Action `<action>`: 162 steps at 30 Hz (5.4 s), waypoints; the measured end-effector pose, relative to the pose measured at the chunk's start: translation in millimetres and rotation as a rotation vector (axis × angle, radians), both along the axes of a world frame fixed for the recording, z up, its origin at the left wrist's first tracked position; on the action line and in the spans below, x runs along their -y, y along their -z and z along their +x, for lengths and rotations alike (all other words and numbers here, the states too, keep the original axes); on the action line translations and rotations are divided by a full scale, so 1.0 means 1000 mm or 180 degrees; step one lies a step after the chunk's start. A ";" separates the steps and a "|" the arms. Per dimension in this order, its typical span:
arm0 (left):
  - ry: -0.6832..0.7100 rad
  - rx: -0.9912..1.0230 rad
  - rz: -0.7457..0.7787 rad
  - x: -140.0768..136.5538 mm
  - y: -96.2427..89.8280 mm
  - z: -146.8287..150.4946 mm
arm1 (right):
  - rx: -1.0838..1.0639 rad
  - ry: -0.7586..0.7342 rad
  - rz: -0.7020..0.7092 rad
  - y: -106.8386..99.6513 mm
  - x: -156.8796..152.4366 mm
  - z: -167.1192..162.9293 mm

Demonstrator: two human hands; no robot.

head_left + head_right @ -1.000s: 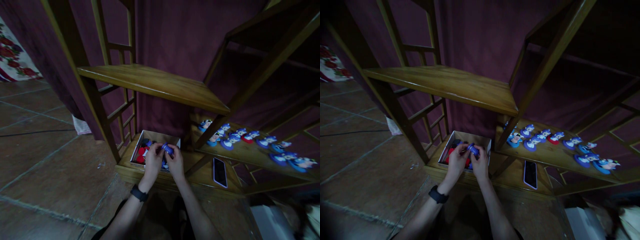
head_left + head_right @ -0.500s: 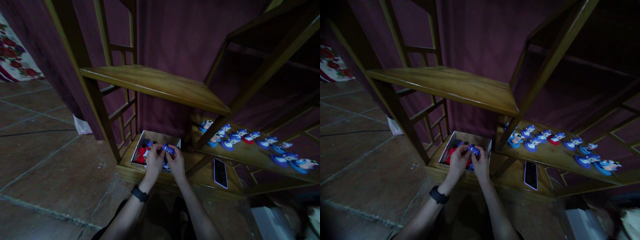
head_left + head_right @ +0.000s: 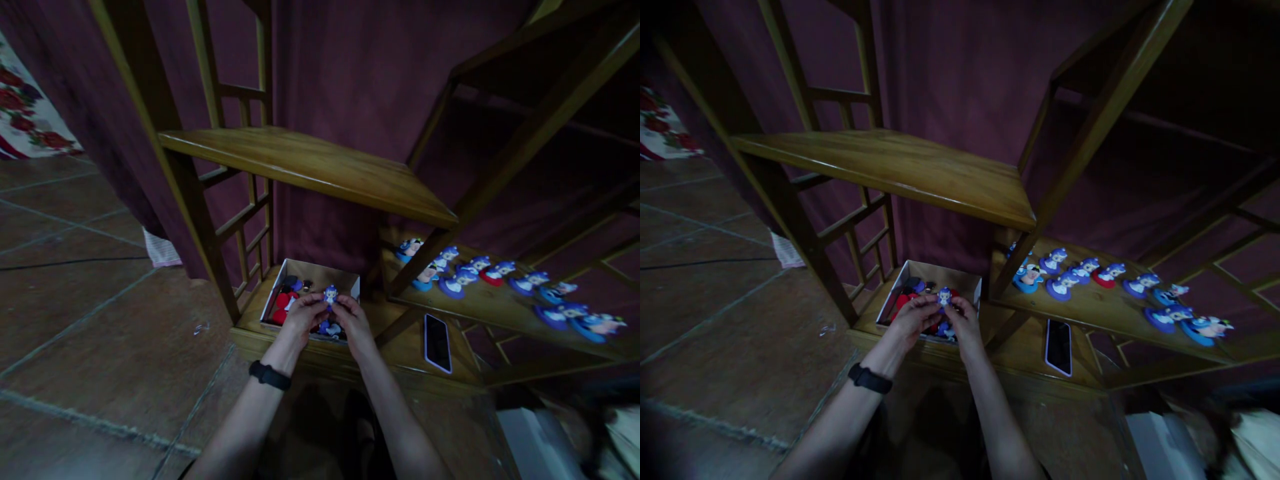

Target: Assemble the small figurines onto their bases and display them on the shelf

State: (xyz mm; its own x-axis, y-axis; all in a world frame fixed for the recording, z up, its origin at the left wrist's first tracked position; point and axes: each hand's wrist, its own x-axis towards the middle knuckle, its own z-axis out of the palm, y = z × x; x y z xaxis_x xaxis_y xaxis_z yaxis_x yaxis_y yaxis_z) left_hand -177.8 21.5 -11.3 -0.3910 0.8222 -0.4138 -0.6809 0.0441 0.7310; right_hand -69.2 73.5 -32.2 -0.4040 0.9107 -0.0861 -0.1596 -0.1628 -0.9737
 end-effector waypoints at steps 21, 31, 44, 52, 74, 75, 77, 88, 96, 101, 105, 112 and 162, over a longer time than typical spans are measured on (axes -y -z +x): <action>-0.0382 -0.1389 0.0376 -0.014 0.024 0.021 | 0.0090 0.0243 0.0065 0.008 0.000 0.003; 0.0246 0.0190 -0.0042 -0.004 0.011 0.008 | -0.0072 0.0086 -0.0287 0.001 0.000 0.009; -0.0142 -0.0202 -0.0159 -0.010 0.013 0.020 | -0.0527 0.0181 -0.0901 0.004 -0.003 0.011; -0.0187 -0.0435 0.0015 -0.013 0.023 0.021 | -0.0475 0.0039 -0.0739 0.007 -0.005 0.010; 0.0330 -0.5583 -0.0790 0.005 -0.006 0.029 | -0.0171 -0.0038 -0.0226 0.003 -0.005 0.010; 0.0394 -0.5779 -0.0777 0.006 -0.006 0.030 | -0.0390 -0.0046 -0.0396 0.002 -0.004 0.010; 0.0499 -0.6149 -0.0644 0.007 -0.006 0.032 | -0.0720 0.0014 -0.0693 0.002 -0.005 0.011; 0.0927 -0.6641 -0.0053 0.008 -0.003 0.037 | -0.0913 0.0166 -0.1622 0.005 -0.011 0.016; 0.1138 -0.6652 0.0015 0.006 -0.005 0.037 | -0.0846 0.0317 -0.1763 0.009 -0.014 0.017; 0.1073 -0.6618 0.0144 0.005 -0.003 0.039 | -0.0863 0.0292 -0.1862 0.011 -0.017 0.019; 0.1029 -0.6587 0.0125 0.004 -0.001 0.041 | -0.0873 0.0203 -0.1881 0.010 -0.017 0.021; 0.1086 -0.6722 0.0172 0.005 -0.002 0.041 | -0.0767 0.0177 -0.2021 0.009 -0.018 0.021; 0.0115 -0.0344 -0.0179 -0.014 0.019 0.014 | -0.0097 -0.0020 -0.0593 0.002 -0.009 0.013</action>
